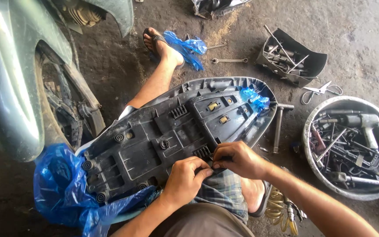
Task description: Reupholstering a motorcycle seat by removing old staples and attaching a new leather cover using a staple gun.
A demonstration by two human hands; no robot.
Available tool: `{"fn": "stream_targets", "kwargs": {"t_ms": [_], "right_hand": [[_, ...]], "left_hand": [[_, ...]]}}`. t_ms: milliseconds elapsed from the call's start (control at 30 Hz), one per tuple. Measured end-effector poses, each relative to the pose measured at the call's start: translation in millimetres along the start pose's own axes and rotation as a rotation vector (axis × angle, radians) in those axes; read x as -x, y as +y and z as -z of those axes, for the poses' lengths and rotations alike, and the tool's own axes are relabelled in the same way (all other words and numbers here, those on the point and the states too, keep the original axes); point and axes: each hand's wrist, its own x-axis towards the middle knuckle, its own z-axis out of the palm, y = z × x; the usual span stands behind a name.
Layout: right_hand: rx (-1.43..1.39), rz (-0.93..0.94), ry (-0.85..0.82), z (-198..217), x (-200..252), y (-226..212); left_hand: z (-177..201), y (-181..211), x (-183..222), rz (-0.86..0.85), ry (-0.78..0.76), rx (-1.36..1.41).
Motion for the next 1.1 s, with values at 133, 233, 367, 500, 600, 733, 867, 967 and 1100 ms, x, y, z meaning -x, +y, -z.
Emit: {"fn": "stream_targets", "kwargs": {"t_ms": [133, 233, 367, 500, 600, 733, 867, 967, 1100], "right_hand": [[0.102, 0.004, 0.134, -18.8, 4.6, 2.1], [0.145, 0.034, 0.211, -30.8, 9.2, 4.4], [0.399, 0.296, 0.633, -40.8, 16.2, -13.1], [0.718, 0.523, 0.678, -59.9, 52.4, 18.8], [0.842, 0.626, 0.661, -71.2, 53.0, 14.9], [0.856, 0.620, 0.530, -72.9, 48.6, 23.5], [0.801, 0.641, 0.493, -66.6, 41.6, 21.8], [0.729, 0.602, 0.448, -55.0, 38.9, 11.0], [0.688, 0.537, 0.471, -47.1, 34.3, -1.0]], "left_hand": [[-5.5, -16.3, -0.5, 0.063, 0.042, -0.017], [-7.4, -26.7, -2.2, 0.102, 0.029, -0.030], [-10.4, -31.3, -0.2, 0.155, -0.001, -0.022], [-11.7, -30.9, 2.2, 0.114, 0.011, 0.022], [-11.3, -27.8, 3.0, 0.192, -0.011, 0.008], [-12.3, -29.2, 3.7, 0.143, 0.011, -0.002], [-10.2, -27.3, 6.4, 0.074, 0.013, -0.074], [-1.1, -6.0, 10.9, 0.164, 0.082, 0.008], [6.3, 11.5, 31.3, -0.529, 0.133, -0.487]]}}
